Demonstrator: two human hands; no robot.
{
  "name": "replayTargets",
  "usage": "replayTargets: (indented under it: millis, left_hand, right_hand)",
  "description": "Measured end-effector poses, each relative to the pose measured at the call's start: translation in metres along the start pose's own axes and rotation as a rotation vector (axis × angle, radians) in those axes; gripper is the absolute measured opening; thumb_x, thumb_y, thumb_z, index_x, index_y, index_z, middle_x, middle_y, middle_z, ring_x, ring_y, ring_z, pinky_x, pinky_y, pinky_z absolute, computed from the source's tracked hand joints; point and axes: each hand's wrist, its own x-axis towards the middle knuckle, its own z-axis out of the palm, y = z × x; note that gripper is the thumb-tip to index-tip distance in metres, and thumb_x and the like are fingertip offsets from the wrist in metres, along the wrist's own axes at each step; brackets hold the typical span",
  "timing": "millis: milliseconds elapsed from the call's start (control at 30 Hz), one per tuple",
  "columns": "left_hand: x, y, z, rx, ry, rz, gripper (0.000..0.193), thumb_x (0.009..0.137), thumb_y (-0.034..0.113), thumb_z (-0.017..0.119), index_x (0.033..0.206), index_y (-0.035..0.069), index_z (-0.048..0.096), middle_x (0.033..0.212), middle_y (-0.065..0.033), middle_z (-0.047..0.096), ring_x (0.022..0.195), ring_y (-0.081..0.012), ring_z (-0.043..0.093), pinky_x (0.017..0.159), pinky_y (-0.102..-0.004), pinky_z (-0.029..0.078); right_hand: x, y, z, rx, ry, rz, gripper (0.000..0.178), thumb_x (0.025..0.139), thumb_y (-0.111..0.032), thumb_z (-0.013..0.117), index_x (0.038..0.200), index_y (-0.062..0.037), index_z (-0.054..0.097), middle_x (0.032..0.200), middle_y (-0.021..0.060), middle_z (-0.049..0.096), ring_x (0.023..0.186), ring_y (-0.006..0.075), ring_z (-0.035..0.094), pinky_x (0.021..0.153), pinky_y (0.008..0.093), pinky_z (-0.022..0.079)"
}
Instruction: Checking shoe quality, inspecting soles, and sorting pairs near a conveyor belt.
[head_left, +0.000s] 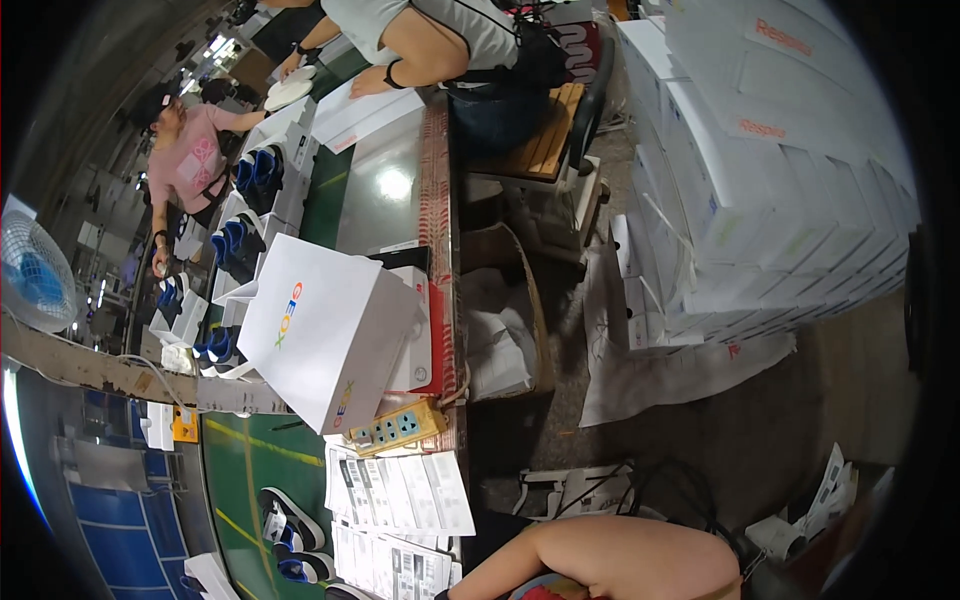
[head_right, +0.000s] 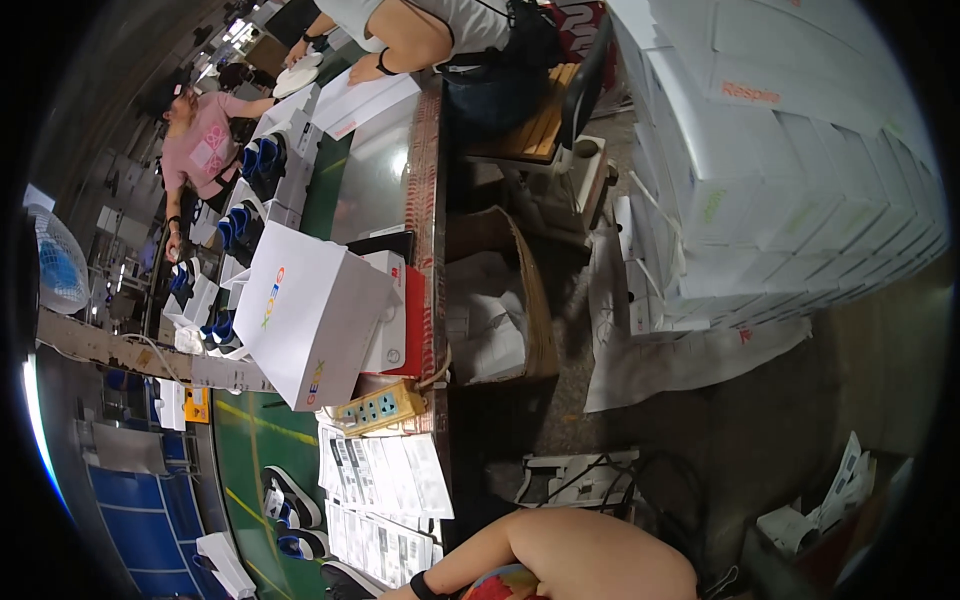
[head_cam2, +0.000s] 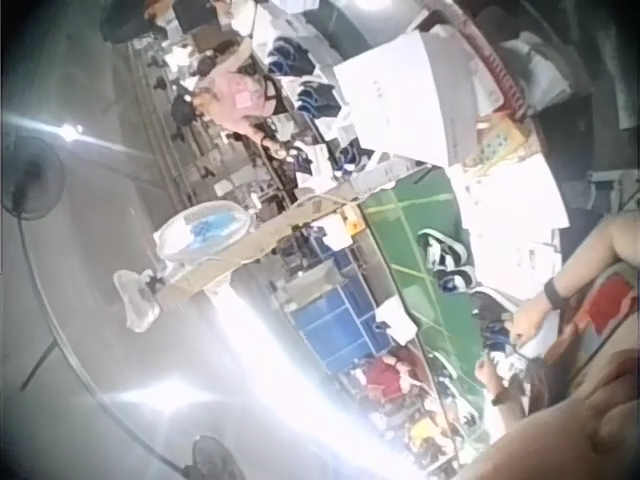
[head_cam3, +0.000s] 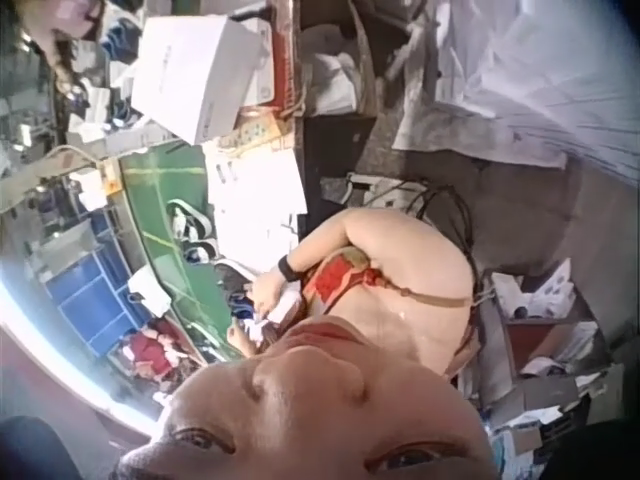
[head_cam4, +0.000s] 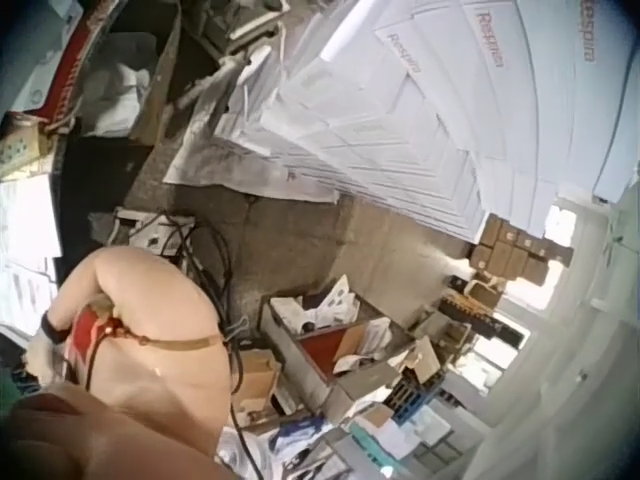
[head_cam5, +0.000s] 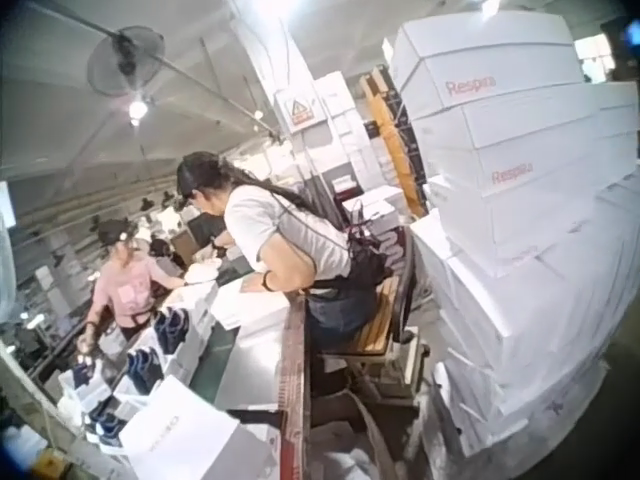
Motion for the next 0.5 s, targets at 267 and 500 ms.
replayTargets:
  millis: [267, 500]
  left_hand:
    - [0.001, -0.041, 0.002, -0.083, -0.147, -0.089, 0.043, 0.084, 0.017, 0.077, 0.119, 0.008, 0.055, 0.106, -0.0095, 0.064, 0.084, -0.0196, 0.062, 0.063, -0.0311, 0.052]
    - [0.020, -0.072, 0.015, 0.368, -0.182, 0.045, 0.061, 0.087, 0.014, 0.075, 0.138, -0.001, 0.044, 0.118, -0.0131, 0.062, 0.094, -0.0215, 0.062, 0.074, -0.0306, 0.053]
  right_hand:
    - [-0.007, -0.008, 0.005, 0.019, -0.058, 0.070, 0.040, 0.091, -0.052, 0.057, 0.104, -0.0183, 0.074, 0.098, 0.0220, 0.066, 0.084, 0.0406, 0.064, 0.075, 0.0466, 0.052]
    - [0.004, -0.020, -0.007, 0.014, 0.020, 0.427, 0.094, 0.083, -0.053, 0.067, 0.129, 0.0244, 0.036, 0.093, 0.0382, 0.061, 0.084, 0.0460, 0.064, 0.074, 0.0491, 0.053]
